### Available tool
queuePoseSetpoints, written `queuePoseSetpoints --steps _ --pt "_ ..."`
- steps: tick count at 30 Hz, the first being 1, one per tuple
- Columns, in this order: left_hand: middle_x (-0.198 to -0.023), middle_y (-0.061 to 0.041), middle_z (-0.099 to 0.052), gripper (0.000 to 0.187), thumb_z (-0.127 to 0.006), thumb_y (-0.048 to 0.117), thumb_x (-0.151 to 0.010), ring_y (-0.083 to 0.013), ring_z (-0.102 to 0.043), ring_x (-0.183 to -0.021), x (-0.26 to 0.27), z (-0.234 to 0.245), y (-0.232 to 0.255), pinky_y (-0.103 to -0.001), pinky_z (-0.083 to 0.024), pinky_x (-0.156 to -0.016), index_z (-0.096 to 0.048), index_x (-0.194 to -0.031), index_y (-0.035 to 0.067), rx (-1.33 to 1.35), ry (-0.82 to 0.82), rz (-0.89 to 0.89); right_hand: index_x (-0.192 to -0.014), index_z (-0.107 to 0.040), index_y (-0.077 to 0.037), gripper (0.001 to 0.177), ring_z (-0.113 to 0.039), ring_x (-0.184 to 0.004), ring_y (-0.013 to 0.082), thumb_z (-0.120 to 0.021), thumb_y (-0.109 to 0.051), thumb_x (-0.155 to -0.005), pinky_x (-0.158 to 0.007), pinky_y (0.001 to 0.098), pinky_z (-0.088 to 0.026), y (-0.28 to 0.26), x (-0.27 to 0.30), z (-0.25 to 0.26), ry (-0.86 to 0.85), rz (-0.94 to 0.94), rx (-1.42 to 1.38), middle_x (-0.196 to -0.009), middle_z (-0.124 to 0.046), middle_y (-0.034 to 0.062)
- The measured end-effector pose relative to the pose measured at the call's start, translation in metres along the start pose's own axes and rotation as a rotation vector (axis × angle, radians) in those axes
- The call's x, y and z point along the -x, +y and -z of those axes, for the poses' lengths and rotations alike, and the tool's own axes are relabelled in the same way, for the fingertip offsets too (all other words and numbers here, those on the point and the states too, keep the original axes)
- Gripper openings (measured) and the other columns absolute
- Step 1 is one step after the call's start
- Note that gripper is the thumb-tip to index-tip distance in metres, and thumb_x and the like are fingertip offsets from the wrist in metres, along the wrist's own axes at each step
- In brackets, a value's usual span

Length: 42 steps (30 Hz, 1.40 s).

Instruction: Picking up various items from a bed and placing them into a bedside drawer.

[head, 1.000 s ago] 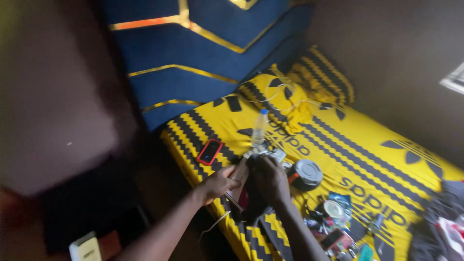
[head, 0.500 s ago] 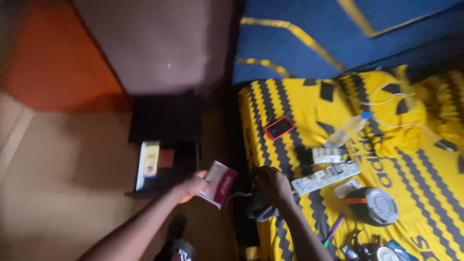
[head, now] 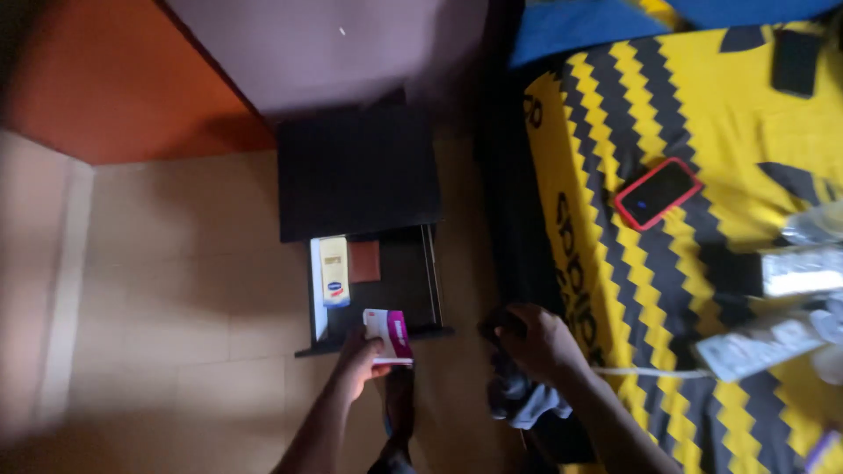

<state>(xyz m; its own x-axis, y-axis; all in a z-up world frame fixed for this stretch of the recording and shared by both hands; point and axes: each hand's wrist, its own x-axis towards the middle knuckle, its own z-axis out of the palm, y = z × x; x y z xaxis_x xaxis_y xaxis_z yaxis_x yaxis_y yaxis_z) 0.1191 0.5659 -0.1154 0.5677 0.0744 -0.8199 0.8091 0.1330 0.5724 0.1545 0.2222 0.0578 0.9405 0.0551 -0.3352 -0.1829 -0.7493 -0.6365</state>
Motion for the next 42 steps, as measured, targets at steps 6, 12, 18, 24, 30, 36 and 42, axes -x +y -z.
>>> queuePoseSetpoints --steps 6,12,18,24,30,36,42 --pt "-0.108 -0.014 -0.069 0.031 -0.069 0.006 -0.086 -0.0307 -0.075 -0.093 -0.195 0.010 -0.079 -0.051 -0.068 -0.066 -0.058 -0.114 0.001 0.117 0.004 -0.067 -0.118 -0.072 -0.017 0.040 -0.076 -0.089 0.0291 -0.072 -0.038 -0.084 -0.073 0.0402 -0.061 -0.006 -0.108 -0.071 -0.099 -0.111 0.017 -0.101 -0.077 0.0123" --pt "-0.112 -0.010 -0.065 0.042 -0.070 0.005 -0.086 -0.0246 -0.070 -0.095 -0.286 -0.018 -0.075 -0.048 -0.065 -0.070 -0.055 -0.124 0.012 0.130 0.130 -0.024 -0.122 -0.070 -0.013 0.041 -0.079 -0.081 0.0231 -0.071 -0.033 -0.085 -0.070 0.0370 -0.063 0.014 -0.182 -0.122 -0.133 -0.370 -0.094 -0.097 -0.080 0.0113" --pt "-0.108 -0.010 -0.068 0.038 -0.065 -0.002 -0.083 -0.0214 -0.070 -0.088 -0.329 -0.028 -0.051 -0.038 -0.065 -0.067 -0.063 -0.118 0.010 0.115 0.239 -0.064 -0.126 -0.066 -0.013 0.042 -0.078 -0.071 0.0200 -0.069 -0.031 -0.088 -0.061 0.0345 -0.063 0.041 -0.196 -0.154 -0.212 -0.454 -0.050 -0.094 -0.078 0.0106" --pt "-0.092 -0.017 -0.073 0.019 -0.058 -0.005 -0.089 -0.0226 -0.065 -0.067 -0.348 -0.030 -0.051 -0.031 -0.051 -0.052 -0.068 -0.105 -0.004 0.168 0.308 0.033 -0.122 -0.069 -0.014 0.035 -0.075 -0.062 0.0179 -0.065 -0.029 -0.091 -0.054 0.0339 -0.062 0.048 -0.193 -0.151 -0.292 -0.539 -0.051 -0.090 -0.078 0.0081" --pt "-0.088 -0.009 -0.060 0.020 -0.051 0.003 -0.094 -0.0155 -0.057 -0.064 -0.285 -0.050 -0.008 -0.035 -0.060 -0.062 -0.061 -0.111 0.007 0.267 0.281 0.210 -0.126 -0.067 -0.013 0.035 -0.073 -0.066 0.0194 -0.063 -0.033 -0.097 -0.057 0.0346 -0.060 0.037 -0.192 -0.137 -0.372 -0.698 -0.063 -0.092 -0.079 0.0110" --pt "-0.091 -0.012 -0.065 0.021 -0.051 0.001 -0.093 -0.0230 -0.067 -0.076 -0.356 -0.048 -0.076 -0.043 -0.063 -0.076 -0.061 -0.110 0.008 0.741 0.273 0.258 -0.130 -0.064 -0.012 0.042 -0.080 -0.084 0.0208 -0.063 -0.033 -0.094 -0.073 0.0350 -0.065 0.095 -0.172 -0.149 -0.363 -0.668 -0.103 -0.103 -0.078 0.0109" --pt "-0.088 -0.015 -0.059 0.012 -0.052 0.004 -0.090 -0.0301 -0.063 -0.077 -0.389 -0.021 -0.130 -0.049 -0.062 -0.080 -0.057 -0.100 0.004 0.811 0.362 0.318 -0.134 -0.060 -0.018 0.044 -0.072 -0.100 0.0207 -0.061 -0.042 -0.097 -0.085 0.0354 -0.061 0.183 -0.135 -0.182 -0.400 -0.415 0.294 -0.122 -0.066 0.0111"
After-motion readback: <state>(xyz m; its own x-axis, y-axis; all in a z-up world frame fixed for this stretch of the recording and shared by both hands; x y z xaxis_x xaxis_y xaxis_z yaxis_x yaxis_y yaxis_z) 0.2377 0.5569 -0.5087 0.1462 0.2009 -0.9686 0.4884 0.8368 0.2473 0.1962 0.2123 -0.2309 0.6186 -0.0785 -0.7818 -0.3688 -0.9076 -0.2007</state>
